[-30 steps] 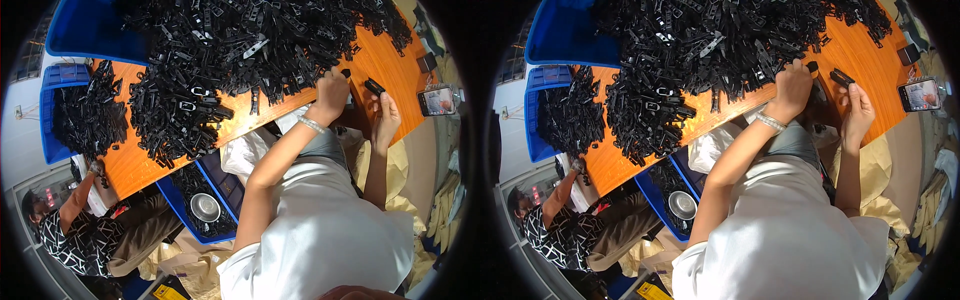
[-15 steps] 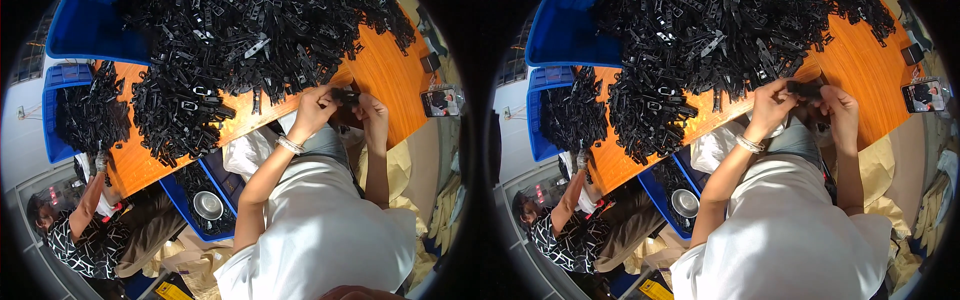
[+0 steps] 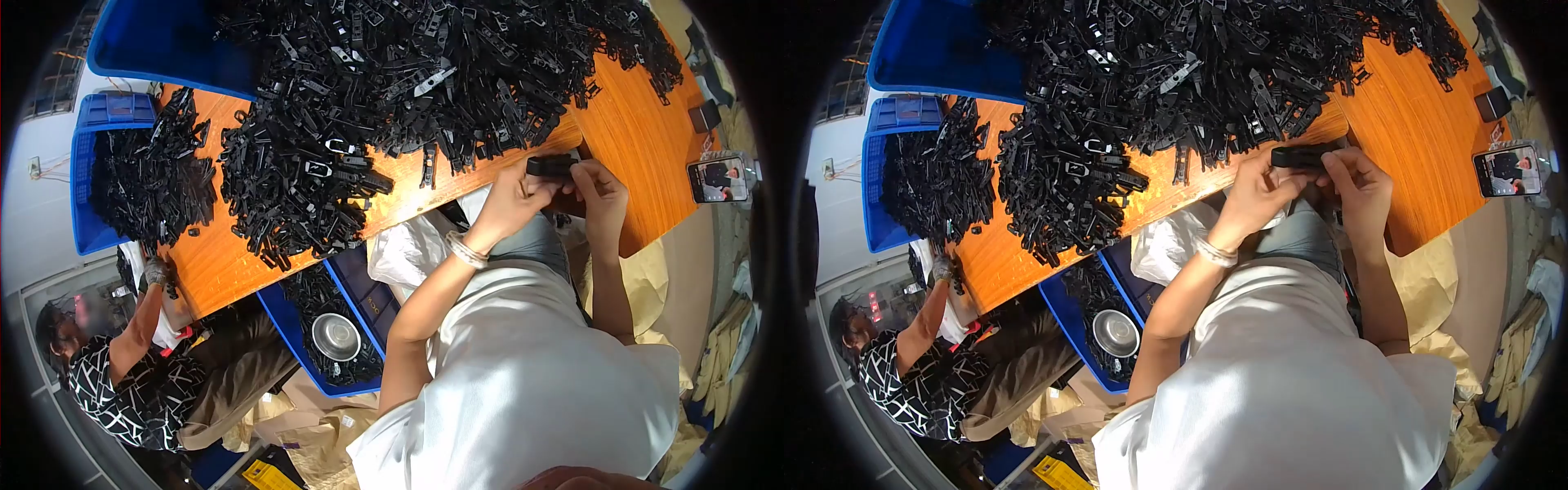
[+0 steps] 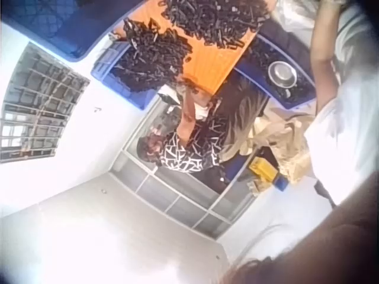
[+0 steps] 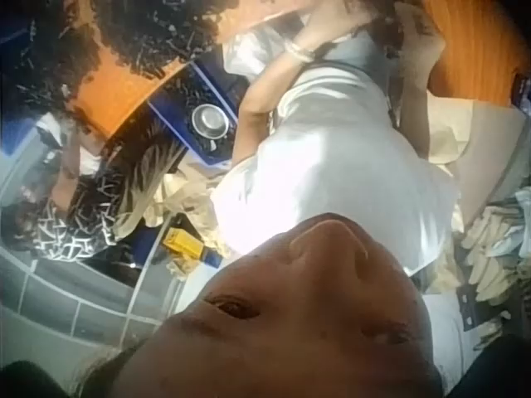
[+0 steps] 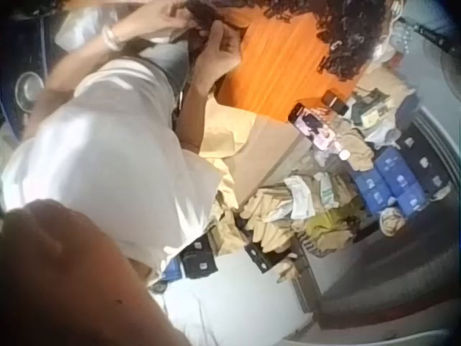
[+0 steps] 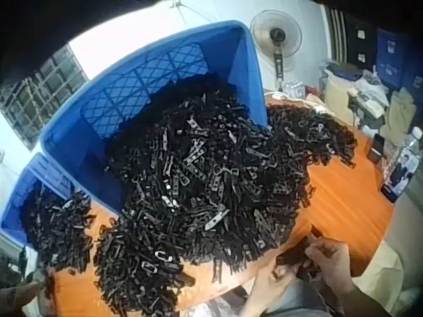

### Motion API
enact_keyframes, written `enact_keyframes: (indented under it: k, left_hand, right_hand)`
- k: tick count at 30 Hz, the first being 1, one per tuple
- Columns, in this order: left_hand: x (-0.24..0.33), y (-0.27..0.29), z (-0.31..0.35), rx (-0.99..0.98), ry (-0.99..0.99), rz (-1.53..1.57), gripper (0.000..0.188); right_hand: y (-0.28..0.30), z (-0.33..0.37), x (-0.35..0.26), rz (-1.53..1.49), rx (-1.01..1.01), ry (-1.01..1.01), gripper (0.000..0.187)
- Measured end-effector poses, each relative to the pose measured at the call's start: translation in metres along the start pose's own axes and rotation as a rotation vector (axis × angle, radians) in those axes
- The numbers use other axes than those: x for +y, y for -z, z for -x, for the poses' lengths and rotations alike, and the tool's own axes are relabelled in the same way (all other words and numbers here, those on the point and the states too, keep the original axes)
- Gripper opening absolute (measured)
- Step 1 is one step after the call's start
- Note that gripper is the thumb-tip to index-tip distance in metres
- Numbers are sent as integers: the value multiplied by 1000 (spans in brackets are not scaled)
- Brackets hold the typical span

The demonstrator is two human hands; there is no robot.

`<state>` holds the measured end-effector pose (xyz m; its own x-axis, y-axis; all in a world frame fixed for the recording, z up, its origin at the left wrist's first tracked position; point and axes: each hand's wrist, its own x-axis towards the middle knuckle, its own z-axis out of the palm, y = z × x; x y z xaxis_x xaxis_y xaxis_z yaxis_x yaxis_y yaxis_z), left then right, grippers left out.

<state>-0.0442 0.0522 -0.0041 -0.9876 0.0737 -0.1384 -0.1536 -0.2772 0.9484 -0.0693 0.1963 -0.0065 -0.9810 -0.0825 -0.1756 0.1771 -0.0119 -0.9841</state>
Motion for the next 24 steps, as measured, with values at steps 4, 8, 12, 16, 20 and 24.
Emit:
enact_keyframes:
  k: [4,8,12,16,20,24]
  left_hand:
    - [1,9,-1,9,65,123,9]
    - [-4,16,2,30,93,-11,10]
    - [3,20,5,40,-90,-59,10]
    - [11,25,7,-7,-206,-151,12]
    - [19,28,10,-35,-148,-91,11]
    - [19,36,11,-37,-42,-45,13]
  right_hand:
    - [-8,1,1,-12,-73,125,2]
    - [-11,2,2,-52,-167,165,6]
    - [-17,-2,-3,-120,-177,19,12]
    - [-19,-2,-13,-157,-271,-36,23]
    - [-23,-3,-12,-117,-310,37,23]
    - [-32,-6,-12,-109,-320,123,20]
